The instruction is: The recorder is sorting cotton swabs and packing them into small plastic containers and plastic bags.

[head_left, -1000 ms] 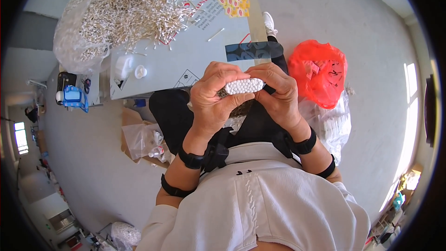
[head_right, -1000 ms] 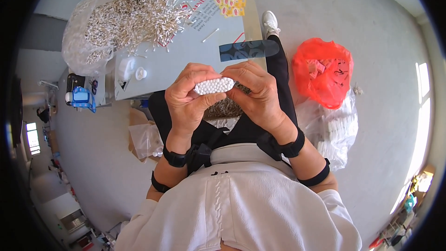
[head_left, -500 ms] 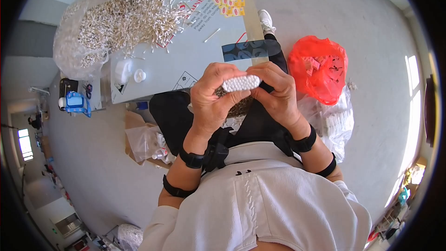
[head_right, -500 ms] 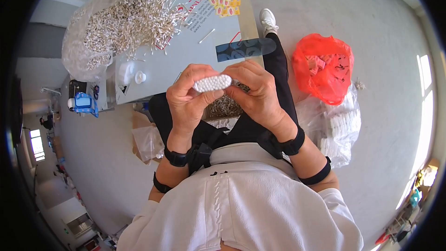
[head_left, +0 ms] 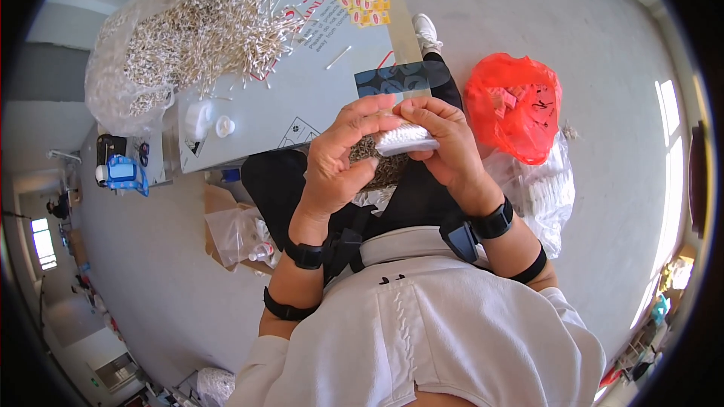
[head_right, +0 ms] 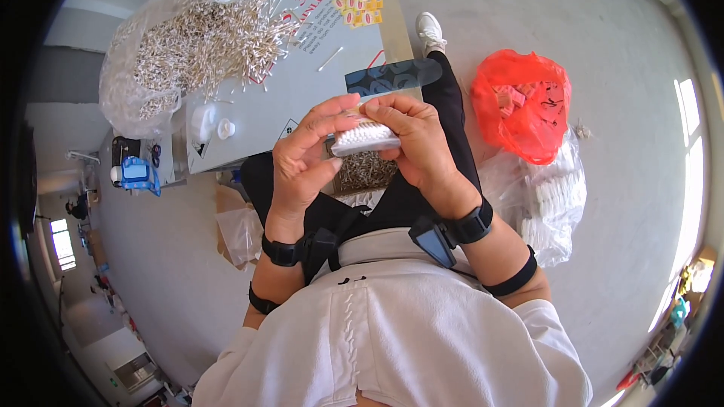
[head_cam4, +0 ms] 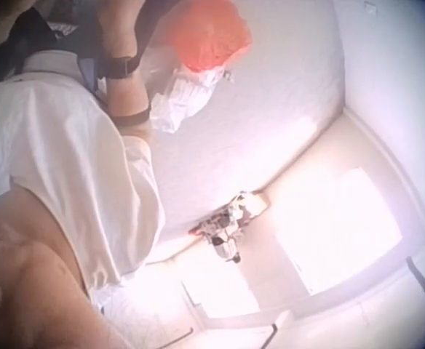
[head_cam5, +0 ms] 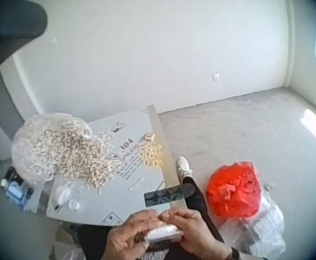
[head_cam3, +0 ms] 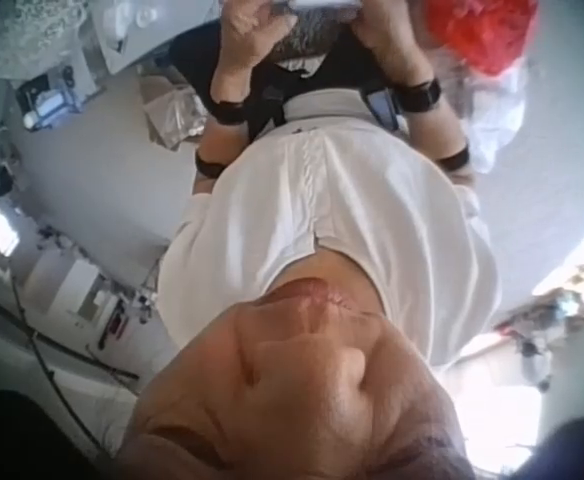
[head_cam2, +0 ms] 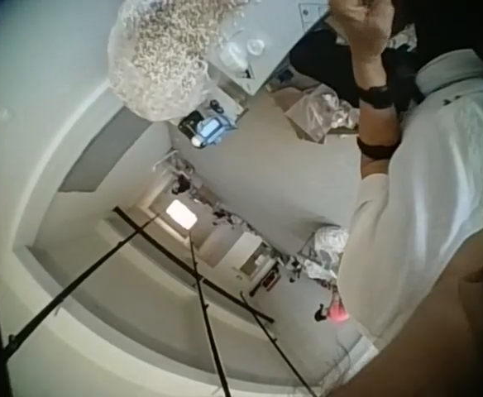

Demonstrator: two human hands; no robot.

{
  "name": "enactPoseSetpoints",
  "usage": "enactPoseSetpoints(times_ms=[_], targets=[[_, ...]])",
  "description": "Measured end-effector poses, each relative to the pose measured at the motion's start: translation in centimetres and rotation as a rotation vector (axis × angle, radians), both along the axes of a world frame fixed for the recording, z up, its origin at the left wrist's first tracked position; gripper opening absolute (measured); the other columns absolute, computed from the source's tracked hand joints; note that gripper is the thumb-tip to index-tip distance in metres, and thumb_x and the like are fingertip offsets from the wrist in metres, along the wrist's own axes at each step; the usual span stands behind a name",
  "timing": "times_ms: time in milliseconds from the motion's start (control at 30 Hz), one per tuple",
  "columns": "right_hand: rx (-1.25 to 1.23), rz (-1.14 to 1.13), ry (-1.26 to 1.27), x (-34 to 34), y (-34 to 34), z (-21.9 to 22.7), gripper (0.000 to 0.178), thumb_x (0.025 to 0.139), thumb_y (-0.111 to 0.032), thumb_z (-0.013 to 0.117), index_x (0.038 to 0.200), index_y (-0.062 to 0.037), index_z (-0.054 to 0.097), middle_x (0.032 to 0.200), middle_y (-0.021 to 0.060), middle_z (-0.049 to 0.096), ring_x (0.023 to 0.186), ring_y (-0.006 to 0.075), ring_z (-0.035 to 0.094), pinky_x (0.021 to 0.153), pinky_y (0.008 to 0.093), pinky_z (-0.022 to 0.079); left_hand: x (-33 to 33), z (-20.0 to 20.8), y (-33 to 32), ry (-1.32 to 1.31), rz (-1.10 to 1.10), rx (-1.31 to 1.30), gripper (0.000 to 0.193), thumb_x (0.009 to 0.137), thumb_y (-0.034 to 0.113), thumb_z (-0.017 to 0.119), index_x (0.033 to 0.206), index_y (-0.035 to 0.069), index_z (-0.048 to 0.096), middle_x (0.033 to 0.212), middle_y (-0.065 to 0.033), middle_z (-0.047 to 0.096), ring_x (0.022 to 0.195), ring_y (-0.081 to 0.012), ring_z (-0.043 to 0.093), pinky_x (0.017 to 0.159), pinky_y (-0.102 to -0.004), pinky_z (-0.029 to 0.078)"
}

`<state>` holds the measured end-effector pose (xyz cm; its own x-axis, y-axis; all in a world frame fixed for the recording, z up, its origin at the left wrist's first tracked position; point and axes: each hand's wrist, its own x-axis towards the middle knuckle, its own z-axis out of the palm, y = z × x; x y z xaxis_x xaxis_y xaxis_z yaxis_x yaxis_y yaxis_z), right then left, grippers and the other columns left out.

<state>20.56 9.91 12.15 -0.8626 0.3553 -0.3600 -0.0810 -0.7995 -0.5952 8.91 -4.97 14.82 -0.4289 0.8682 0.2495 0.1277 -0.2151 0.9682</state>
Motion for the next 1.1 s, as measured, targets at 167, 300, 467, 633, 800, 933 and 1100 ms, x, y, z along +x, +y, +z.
enactPoseSetpoints(times_ms=[167, 300, 467, 633, 800, 933, 1100], targets=[[-0.006, 0.047, 0.073, 0.3, -0.3, 1.3, 0.017, 0.093, -0.011, 0.065, 0.106, 0.0011, 0.066, 0.086, 0.0053, 0.067, 0.069, 0.0103, 0.062, 0.058, 0.0207, 0.05, 0.8, 0.5, 0.4, -0.041, 0.008, 0.027, 0.032, 0.085, 0.004, 0.065, 0.117, -0.003, 0.065, 0.134, -0.0176, 0.056, 0.126, -0.0262, 0.053, 0.104, -0.0368, 0.043], [0.131, 0.054, 0.095, 0.7, -0.4, 0.7, 0.031, 0.086, 0.0, 0.069, 0.116, 0.0037, 0.062, 0.095, 0.0073, 0.067, 0.076, 0.0116, 0.064, 0.063, 0.0219, 0.052, 0.2, -0.7, 0.4, -0.043, 0.067, -0.011, 0.031, 0.088, 0.006, 0.065, 0.118, -0.003, 0.064, 0.131, -0.0182, 0.058, 0.123, -0.0255, 0.055, 0.103, -0.0357, 0.044], [0.09, 0.063, 0.117, 0.8, -0.1, 0.6, 0.041, 0.082, 0.006, 0.069, 0.122, 0.005, 0.06, 0.095, 0.0083, 0.067, 0.078, 0.013, 0.065, 0.069, 0.024, 0.055, 0.2, -0.8, 0.5, -0.041, 0.087, -0.01, 0.032, 0.087, 0.0, 0.061, 0.119, -0.003, 0.064, 0.13, -0.0178, 0.06, 0.125, -0.0255, 0.054, 0.104, -0.0359, 0.044], [0.086, 0.062, 0.137, 0.8, -0.1, 0.3, 0.043, 0.081, 0.007, 0.069, 0.123, 0.0052, 0.059, 0.096, 0.0086, 0.067, 0.08, 0.0134, 0.066, 0.071, 0.0245, 0.056, 0.1, -0.8, 0.5, -0.03, 0.087, -0.022, 0.033, 0.086, -0.001, 0.06, 0.118, -0.003, 0.065, 0.13, -0.0174, 0.061, 0.125, -0.0252, 0.054, 0.104, -0.0356, 0.044], [0.067, 0.074, 0.155, 0.9, 0.0, 0.2, 0.044, 0.081, 0.009, 0.068, 0.124, 0.0047, 0.059, 0.097, 0.0094, 0.067, 0.081, 0.0143, 0.067, 0.074, 0.0258, 0.057, 0.2, -0.8, 0.4, -0.075, 0.108, -0.043, 0.032, 0.086, 0.001, 0.061, 0.117, -0.003, 0.066, 0.128, -0.0172, 0.062, 0.124, -0.0248, 0.055, 0.104, -0.0351, 0.043], [0.06, 0.077, 0.156, 1.0, -0.1, 0.0, 0.045, 0.081, 0.01, 0.068, 0.124, 0.0044, 0.059, 0.097, 0.0103, 0.068, 0.082, 0.0155, 0.068, 0.076, 0.0269, 0.058, 0.3, -0.8, 0.4, -0.078, 0.128, -0.061, 0.032, 0.086, 0.001, 0.06, 0.117, -0.003, 0.066, 0.126, -0.0169, 0.064, 0.12, -0.0232, 0.058, 0.101, -0.0335, 0.046], [0.074, 0.078, 0.151, 1.0, -0.1, -0.2, 0.046, 0.081, 0.01, 0.067, 0.125, 0.0049, 0.058, 0.099, 0.012, 0.068, 0.083, 0.0173, 0.069, 0.078, 0.0284, 0.058, 0.8, -0.2, 0.6, -0.16, 0.155, -0.102, 0.031, 0.088, 0.001, 0.06, 0.117, -0.003, 0.066, 0.124, -0.0156, 0.064, 0.113, -0.0204, 0.061, 0.098, -0.0321, 0.048]])
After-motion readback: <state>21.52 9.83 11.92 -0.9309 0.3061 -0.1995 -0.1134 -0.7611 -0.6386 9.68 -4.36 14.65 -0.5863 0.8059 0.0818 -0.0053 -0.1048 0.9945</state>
